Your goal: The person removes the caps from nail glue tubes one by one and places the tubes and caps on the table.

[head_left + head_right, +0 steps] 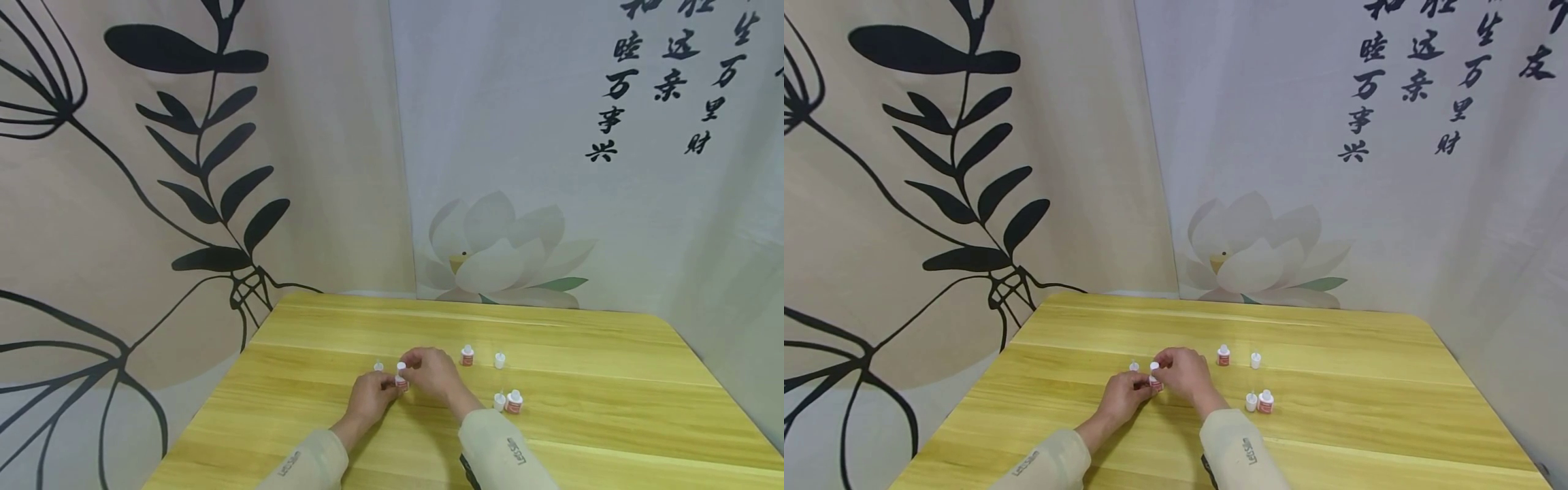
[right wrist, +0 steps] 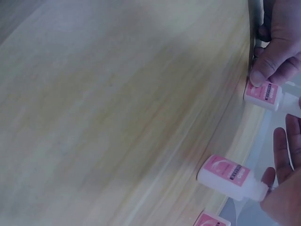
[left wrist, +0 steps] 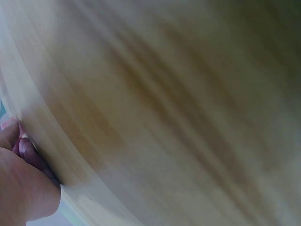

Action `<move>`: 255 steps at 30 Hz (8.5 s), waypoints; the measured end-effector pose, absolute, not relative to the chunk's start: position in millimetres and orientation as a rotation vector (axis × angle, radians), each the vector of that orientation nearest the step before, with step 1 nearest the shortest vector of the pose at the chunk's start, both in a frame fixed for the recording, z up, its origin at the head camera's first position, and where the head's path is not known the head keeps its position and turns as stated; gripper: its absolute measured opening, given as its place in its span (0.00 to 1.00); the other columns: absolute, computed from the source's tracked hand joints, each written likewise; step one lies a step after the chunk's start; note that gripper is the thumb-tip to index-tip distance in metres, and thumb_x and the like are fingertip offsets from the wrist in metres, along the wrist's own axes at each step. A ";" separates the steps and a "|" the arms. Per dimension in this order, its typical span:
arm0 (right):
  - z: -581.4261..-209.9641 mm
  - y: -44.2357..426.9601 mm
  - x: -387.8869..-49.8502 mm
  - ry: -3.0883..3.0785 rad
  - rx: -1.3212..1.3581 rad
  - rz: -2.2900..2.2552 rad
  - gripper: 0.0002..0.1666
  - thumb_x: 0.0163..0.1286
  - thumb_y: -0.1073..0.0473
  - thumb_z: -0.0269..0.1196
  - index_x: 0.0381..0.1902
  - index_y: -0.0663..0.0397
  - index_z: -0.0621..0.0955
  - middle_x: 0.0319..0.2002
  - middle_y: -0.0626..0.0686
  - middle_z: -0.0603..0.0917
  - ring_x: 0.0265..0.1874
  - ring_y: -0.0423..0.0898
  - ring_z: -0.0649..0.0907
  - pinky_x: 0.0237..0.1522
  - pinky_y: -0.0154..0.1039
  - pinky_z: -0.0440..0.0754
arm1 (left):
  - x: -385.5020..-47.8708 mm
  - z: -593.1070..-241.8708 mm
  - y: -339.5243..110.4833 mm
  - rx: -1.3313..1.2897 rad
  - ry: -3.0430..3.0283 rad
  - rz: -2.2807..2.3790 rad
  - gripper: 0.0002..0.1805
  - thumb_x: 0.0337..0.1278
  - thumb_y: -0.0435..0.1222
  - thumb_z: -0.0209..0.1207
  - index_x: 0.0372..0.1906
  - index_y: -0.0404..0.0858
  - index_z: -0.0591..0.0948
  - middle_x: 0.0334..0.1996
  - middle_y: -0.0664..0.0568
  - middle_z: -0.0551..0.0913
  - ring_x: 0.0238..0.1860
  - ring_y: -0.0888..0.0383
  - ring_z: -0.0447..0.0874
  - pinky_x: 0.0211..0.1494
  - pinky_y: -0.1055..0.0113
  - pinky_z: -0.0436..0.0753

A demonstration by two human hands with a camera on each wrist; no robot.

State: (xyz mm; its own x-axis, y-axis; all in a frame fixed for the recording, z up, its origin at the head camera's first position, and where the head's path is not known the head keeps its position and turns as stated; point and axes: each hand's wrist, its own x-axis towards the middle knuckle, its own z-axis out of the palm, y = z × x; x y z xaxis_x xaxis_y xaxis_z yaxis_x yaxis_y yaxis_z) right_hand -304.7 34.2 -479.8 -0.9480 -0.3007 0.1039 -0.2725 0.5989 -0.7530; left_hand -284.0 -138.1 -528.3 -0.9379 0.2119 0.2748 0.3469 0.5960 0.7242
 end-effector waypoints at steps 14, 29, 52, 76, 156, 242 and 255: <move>-481.7 33.9 -304.5 2.792 -0.485 -1.286 0.10 0.66 0.54 0.68 0.42 0.51 0.86 0.38 0.47 0.86 0.40 0.47 0.82 0.44 0.47 0.81 | -282.5 -526.6 -137.4 -0.459 -2.675 -1.291 0.05 0.59 0.37 0.67 0.35 0.39 0.89 0.33 0.54 0.88 0.32 0.62 0.80 0.36 0.69 0.78; -481.8 35.1 -304.1 2.793 -0.493 -1.295 0.10 0.65 0.53 0.68 0.42 0.50 0.85 0.37 0.45 0.85 0.41 0.46 0.82 0.45 0.47 0.81 | -283.7 -528.4 -137.3 -0.462 -2.650 -1.281 0.03 0.57 0.33 0.67 0.35 0.39 0.89 0.33 0.54 0.89 0.36 0.58 0.84 0.39 0.68 0.80; -482.4 34.4 -304.7 2.801 -0.500 -1.293 0.09 0.65 0.53 0.68 0.42 0.49 0.85 0.36 0.44 0.85 0.40 0.45 0.82 0.44 0.47 0.80 | -281.9 -526.6 -137.7 -0.457 -2.649 -1.327 0.04 0.58 0.34 0.68 0.35 0.38 0.89 0.32 0.54 0.89 0.36 0.58 0.84 0.39 0.68 0.80; -482.3 32.2 -303.7 2.797 -0.489 -1.298 0.09 0.65 0.56 0.68 0.42 0.51 0.85 0.37 0.46 0.85 0.39 0.45 0.82 0.43 0.46 0.80 | -282.4 -528.0 -137.8 -0.462 -2.653 -1.288 0.04 0.57 0.35 0.68 0.35 0.39 0.89 0.33 0.54 0.89 0.35 0.58 0.84 0.38 0.69 0.80; -469.2 37.9 -296.5 2.723 -0.341 -1.588 0.11 0.69 0.54 0.66 0.43 0.55 0.84 0.38 0.49 0.85 0.39 0.46 0.82 0.40 0.43 0.81 | -279.7 -524.7 -135.9 -0.456 -2.657 -1.270 0.06 0.58 0.38 0.68 0.36 0.38 0.88 0.33 0.53 0.88 0.36 0.58 0.84 0.39 0.68 0.81; -479.1 46.9 -292.6 2.451 0.102 -2.258 0.15 0.66 0.59 0.67 0.49 0.58 0.84 0.39 0.52 0.84 0.39 0.47 0.80 0.40 0.39 0.80 | -280.8 -529.9 -136.6 -0.433 -2.670 -1.238 0.03 0.56 0.34 0.68 0.35 0.40 0.89 0.34 0.54 0.87 0.37 0.57 0.83 0.41 0.64 0.82; -479.7 46.9 -292.7 2.489 0.105 -2.252 0.16 0.67 0.59 0.67 0.52 0.56 0.84 0.41 0.52 0.85 0.40 0.47 0.80 0.38 0.37 0.80 | -281.5 -529.9 -136.2 -0.423 -2.669 -1.250 0.03 0.56 0.34 0.68 0.35 0.39 0.89 0.34 0.53 0.88 0.38 0.56 0.84 0.42 0.63 0.82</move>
State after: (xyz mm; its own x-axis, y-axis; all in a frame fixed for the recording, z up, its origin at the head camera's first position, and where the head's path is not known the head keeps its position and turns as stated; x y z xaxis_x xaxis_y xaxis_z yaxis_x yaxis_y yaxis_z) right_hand -292.7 46.9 -479.7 -0.9746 0.1903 0.1182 -0.0986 0.1092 -0.9891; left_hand -281.5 -136.2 -529.9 -0.9465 0.1840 0.2650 0.3214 0.6099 0.7244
